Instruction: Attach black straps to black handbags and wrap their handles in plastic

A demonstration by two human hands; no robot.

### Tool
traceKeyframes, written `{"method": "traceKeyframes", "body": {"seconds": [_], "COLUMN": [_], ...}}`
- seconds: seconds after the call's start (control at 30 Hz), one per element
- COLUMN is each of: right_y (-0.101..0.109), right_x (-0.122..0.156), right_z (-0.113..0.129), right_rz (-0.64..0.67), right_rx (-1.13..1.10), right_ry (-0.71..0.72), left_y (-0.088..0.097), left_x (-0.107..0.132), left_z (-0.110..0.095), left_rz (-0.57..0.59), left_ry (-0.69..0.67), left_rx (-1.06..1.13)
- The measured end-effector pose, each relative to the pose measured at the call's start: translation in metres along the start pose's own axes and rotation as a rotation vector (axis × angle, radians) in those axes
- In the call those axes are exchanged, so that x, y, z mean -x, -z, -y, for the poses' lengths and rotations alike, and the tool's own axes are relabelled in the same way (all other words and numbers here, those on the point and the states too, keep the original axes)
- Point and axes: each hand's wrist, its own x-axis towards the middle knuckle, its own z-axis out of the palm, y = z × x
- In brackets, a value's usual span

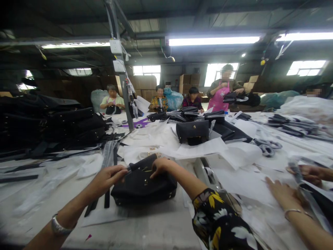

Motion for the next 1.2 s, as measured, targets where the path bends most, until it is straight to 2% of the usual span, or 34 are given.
{"method": "traceKeyframes", "body": {"seconds": [0.1,0.17,0.23,0.3,0.37,0.47,0.53,0.63,0.73,0.8,0.87,0.9,0.97,1.07,1.13,1.2], "right_y": [0.01,0.011,0.001,-0.02,-0.046,-0.079,-0.089,-0.087,-0.072,-0.058,-0.043,-0.036,-0.026,-0.025,-0.034,-0.044], "right_x": [0.015,0.041,0.078,0.118,0.156,0.198,0.215,0.231,0.245,0.25,0.247,0.243,0.231,0.217,0.215,0.218], "right_z": [0.018,0.036,0.055,0.073,0.09,0.112,0.124,0.133,0.132,0.126,0.115,0.109,0.097,0.083,0.079,0.076], "right_rz": [-0.074,-0.165,-0.253,-0.417,-0.537,-0.598,-0.613,-0.672,-0.74,-0.87,-1.005,-1.023,-0.905,-0.621,-0.56,-0.603], "right_rx": [0.021,0.035,0.074,0.202,0.293,0.314,0.277,0.168,-0.025,-0.16,-0.251,-0.287,-0.401,-0.635,-0.712,-0.737], "right_ry": [0.088,0.146,0.227,0.365,0.394,0.352,0.324,0.34,0.342,0.205,-0.017,-0.108,-0.192,-0.195,-0.227,-0.263], "left_y": [0.014,0.02,0.021,0.017,0.008,-0.013,-0.029,-0.049,-0.063,-0.069,-0.072,-0.073,-0.073,-0.073,-0.072,-0.072], "left_x": [0.014,0.025,0.036,0.045,0.05,0.054,0.054,0.051,0.049,0.049,0.05,0.051,0.05,0.043,0.035,0.029], "left_z": [-0.002,-0.006,-0.013,-0.023,-0.035,-0.054,-0.063,-0.07,-0.067,-0.063,-0.06,-0.058,-0.056,-0.053,-0.052,-0.053], "left_rz": [-0.097,-0.146,-0.13,-0.047,0.073,0.24,0.32,0.363,0.34,0.365,0.4,0.405,0.404,0.454,0.516,0.571], "left_ry": [0.039,0.043,0.047,0.043,0.041,0.037,0.028,0.045,0.077,0.082,0.072,0.06,0.039,0.087,0.154,0.194], "left_rx": [0.038,0.072,0.122,0.187,0.25,0.304,0.281,0.191,0.161,0.202,0.252,0.267,0.272,0.27,0.289,0.303]}}
